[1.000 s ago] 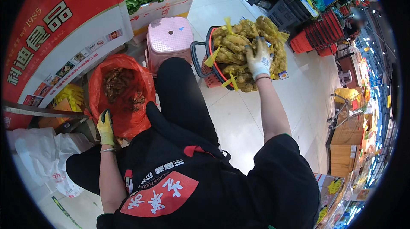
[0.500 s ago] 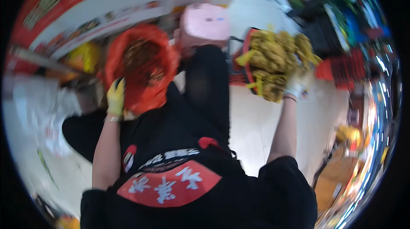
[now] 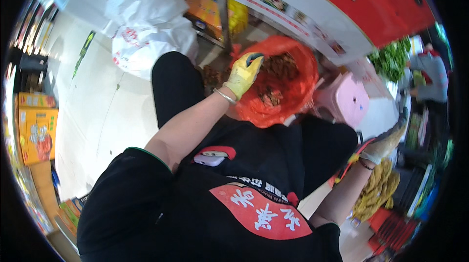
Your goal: The person sits cross-legged on the floor and repeatedly reaches into a large red bag to pull out ginger roots. They inspect the ginger and place it into a nearby basket.
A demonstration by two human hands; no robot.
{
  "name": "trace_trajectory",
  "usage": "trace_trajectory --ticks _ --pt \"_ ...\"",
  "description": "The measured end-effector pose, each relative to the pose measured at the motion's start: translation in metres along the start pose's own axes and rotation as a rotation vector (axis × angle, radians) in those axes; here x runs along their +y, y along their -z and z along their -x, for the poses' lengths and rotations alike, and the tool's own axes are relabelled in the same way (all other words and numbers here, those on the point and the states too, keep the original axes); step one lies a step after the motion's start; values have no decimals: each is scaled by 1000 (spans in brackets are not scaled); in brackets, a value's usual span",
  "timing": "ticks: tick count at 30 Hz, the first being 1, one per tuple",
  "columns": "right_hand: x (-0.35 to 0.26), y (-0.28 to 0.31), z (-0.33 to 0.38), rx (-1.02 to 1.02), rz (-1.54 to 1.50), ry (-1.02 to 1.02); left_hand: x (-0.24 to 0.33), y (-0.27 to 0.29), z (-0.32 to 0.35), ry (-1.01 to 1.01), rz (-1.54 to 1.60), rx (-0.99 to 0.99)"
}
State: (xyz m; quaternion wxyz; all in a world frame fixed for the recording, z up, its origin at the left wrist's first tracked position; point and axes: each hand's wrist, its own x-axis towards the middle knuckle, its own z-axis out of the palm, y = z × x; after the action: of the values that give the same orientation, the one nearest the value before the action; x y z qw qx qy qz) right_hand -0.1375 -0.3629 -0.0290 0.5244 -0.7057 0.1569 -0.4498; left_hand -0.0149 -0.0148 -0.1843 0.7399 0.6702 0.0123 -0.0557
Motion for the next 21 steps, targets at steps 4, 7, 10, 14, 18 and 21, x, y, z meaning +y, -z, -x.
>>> trace_trajectory --ticks 4,7,10,14,18,21 --pt "45 -102 12 -257 175 145 95 54 -28 -308 259 196" --pt "74 -135 44 -449 236 -57 137 130 -31 -568 51 382" --pt "132 -137 63 -531 135 -203 137 225 -38 -455 59 528" --pt "134 -143 61 -599 71 -282 141 276 -50 -462 123 627" --pt "149 -143 62 -522 3 -372 148 250 -97 -590 -271 356" --pt "143 -149 72 -514 -29 -478 134 209 -136 -241 -16 177"
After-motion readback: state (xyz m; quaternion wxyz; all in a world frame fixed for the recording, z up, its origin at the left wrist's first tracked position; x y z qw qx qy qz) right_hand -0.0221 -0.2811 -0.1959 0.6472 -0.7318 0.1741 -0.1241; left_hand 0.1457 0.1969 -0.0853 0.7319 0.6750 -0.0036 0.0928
